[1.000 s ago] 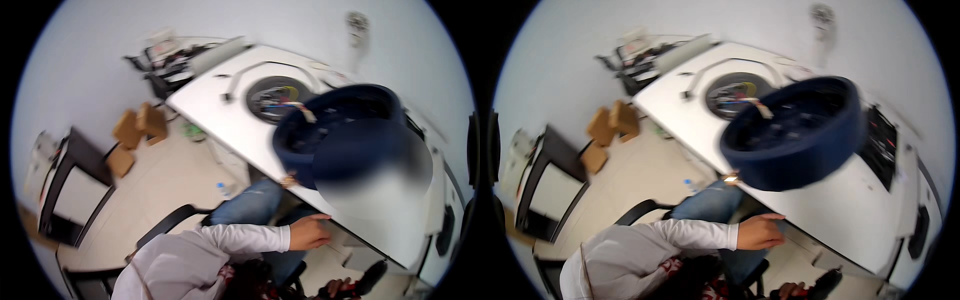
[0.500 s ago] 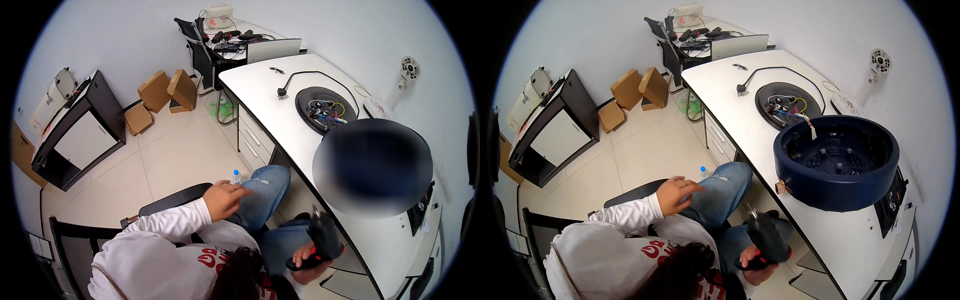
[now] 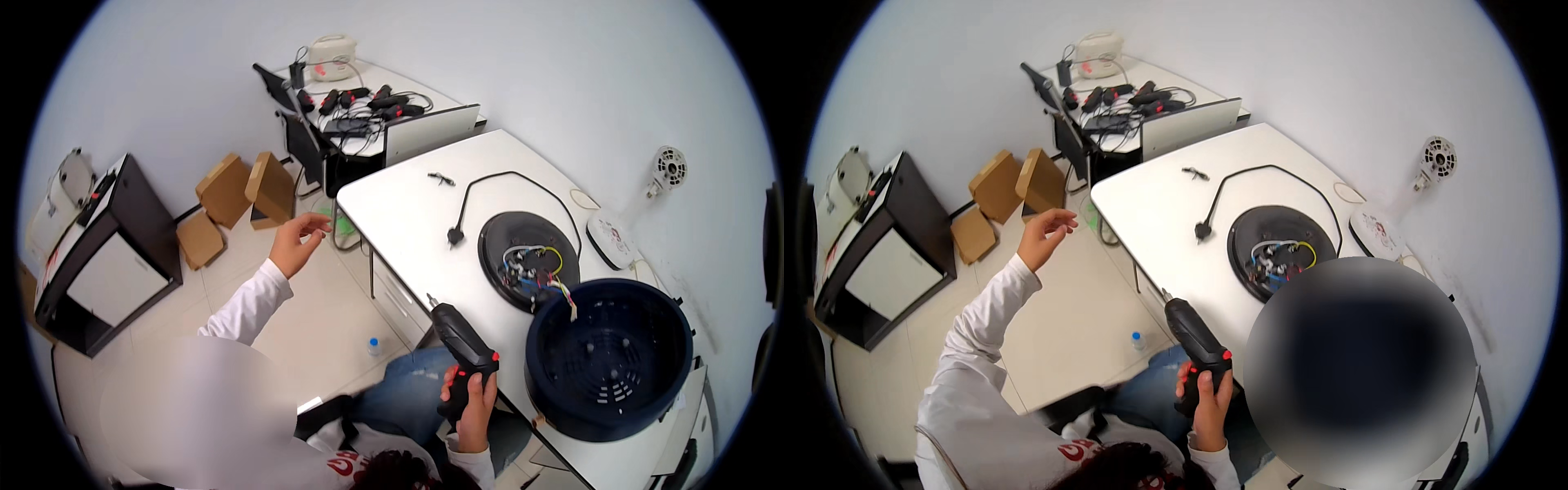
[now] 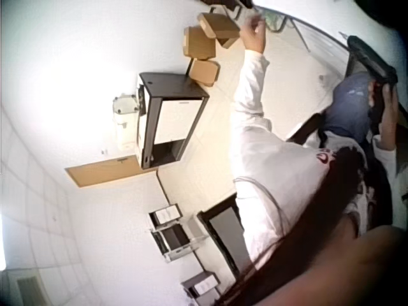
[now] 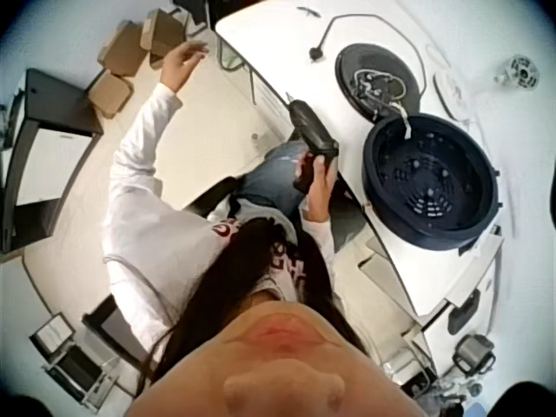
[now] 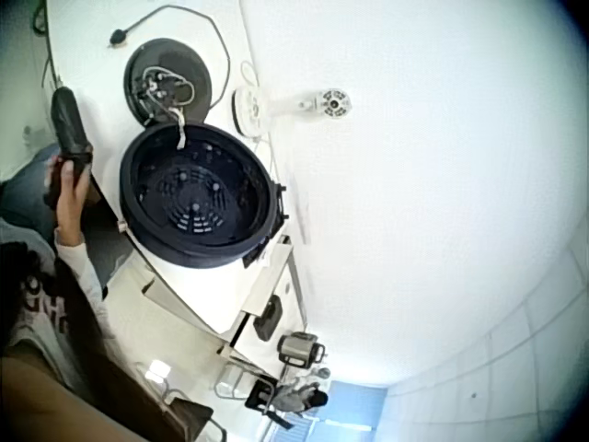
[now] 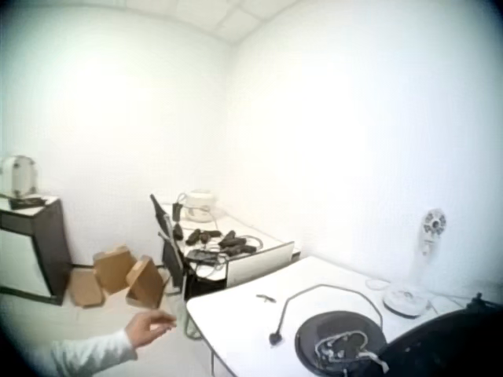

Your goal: The person uses a cordless electric screwdriver to remove screws from the base of a disassembled electric fan. They swap the screwdriver for another unit and continue unscrewing components from the fan base while seated at a white desk.

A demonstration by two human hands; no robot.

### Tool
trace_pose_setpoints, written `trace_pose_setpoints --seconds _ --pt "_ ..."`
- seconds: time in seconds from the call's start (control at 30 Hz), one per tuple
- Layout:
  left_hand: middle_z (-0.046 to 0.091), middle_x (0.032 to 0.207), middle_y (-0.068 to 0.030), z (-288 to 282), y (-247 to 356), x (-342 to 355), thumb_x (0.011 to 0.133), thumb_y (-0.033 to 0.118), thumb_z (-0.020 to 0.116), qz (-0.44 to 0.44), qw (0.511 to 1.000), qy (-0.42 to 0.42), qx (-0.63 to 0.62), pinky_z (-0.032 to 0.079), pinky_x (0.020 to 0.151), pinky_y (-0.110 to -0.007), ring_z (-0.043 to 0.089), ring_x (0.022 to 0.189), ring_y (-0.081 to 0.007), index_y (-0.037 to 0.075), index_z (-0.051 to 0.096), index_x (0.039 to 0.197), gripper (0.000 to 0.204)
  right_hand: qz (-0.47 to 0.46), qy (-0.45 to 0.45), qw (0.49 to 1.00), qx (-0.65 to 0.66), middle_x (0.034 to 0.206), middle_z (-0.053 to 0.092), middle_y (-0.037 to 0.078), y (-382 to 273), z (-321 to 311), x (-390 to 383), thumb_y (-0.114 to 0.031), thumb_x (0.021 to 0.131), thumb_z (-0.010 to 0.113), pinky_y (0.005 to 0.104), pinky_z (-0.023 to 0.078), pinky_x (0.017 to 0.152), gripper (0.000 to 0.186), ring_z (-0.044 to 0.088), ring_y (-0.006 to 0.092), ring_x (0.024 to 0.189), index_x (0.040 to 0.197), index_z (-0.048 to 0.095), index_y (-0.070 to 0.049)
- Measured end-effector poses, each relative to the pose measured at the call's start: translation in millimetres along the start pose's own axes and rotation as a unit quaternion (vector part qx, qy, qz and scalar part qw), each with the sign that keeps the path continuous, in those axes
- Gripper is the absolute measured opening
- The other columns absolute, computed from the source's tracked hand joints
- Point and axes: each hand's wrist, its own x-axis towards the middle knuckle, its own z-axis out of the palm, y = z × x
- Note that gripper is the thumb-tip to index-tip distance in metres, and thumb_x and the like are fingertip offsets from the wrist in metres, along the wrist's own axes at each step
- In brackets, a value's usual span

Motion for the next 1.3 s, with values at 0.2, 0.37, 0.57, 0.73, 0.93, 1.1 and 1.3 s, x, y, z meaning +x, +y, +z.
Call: trace_pose_setpoints --seconds 0.2,0.37,0.57,0.73,0.93,1.1,1.3 --pt "0.066 0.088 -0.0066 21 -66 160 0.084 0.01 0.057 -0.019 0.999 0.042 -0.019 0.047 0.075 -0.024 0.063 0.085 -0.0125 0.002 0.06 0.1 0.019 -0.008 0.008 1.0 -0.018 0.083 0.056 0.014 20 8 77 -0.036 0.092 0.044 0.0241 0.042 0.051 0.047 0.052 0.0147 0.057 0.122 0.037 0.0" --pt "0.067 0.086 -0.009 67 -127 294 0.077 0.014 0.062 0.0 0.989 0.14 0.052 0.049 0.074 -0.029 0.065 0.079 -0.0197 0.004 0.062 0.097 0.022 0.068 0.041 0.995 0.054 0.079 0.058 0.014 7 8 107 -0.05 0.084 0.054 0.0257 0.042 0.049 0.063 0.053 0.0154 0.055 0.116 0.043 0.004" --pt "0.062 0.103 -0.0117 131 -177 385 0.072 0.015 0.067 0.005 0.974 0.181 0.134 0.046 0.082 -0.037 0.059 0.095 -0.0265 0.007 0.046 0.121 0.054 0.163 0.005 0.978 0.132 0.081 0.053 0.01 17 -17 112 -0.059 0.086 0.04 0.0298 0.041 0.052 0.064 0.046 0.0168 0.052 0.11 0.045 0.0" --pt "0.057 0.114 -0.0138 114 -190 429 0.072 0.019 0.071 -0.138 0.985 0.023 -0.103 0.043 0.087 -0.033 0.056 0.103 -0.0243 0.002 0.043 0.125 0.062 0.186 0.089 0.938 0.28 0.077 0.047 0.006 13 -18 112 -0.057 0.088 0.034 0.027 0.036 0.05 0.054 0.043 0.0135 0.049 0.094 0.046 -0.005" --pt "0.058 0.11 -0.0173 139 -212 442 0.073 0.017 0.068 0.029 0.991 0.1 0.081 0.043 0.088 -0.035 0.056 0.103 -0.0288 0.001 0.048 0.118 0.051 0.19 0.126 0.898 0.377 0.078 0.047 0.006 22 -29 104 -0.055 0.088 0.039 0.027 0.036 0.05 0.052 0.042 0.0126 0.048 0.098 0.047 -0.005" --pt "0.058 0.105 -0.0214 150 -250 460 0.078 0.031 0.062 0.066 0.963 0.111 0.237 0.043 0.086 -0.039 0.055 0.098 -0.0358 -0.002 0.049 0.115 0.051 0.192 0.064 0.895 0.397 0.081 0.048 0.007 36 -44 121 -0.053 0.085 0.045 0.025 0.038 0.055 0.053 0.045 0.0142 0.053 0.104 0.047 -0.004" --pt "0.061 0.099 -0.0203 166 -220 470 0.076 0.045 0.061 -0.093 0.941 0.092 0.313 0.047 0.078 -0.042 0.058 0.094 -0.0351 0.0 0.054 0.111 0.058 0.227 0.043 0.915 0.332 0.083 0.047 0.007 65 -63 117 -0.054 0.085 0.046 0.026 0.038 0.057 0.055 0.044 0.0133 0.053 0.105 0.046 -0.003"
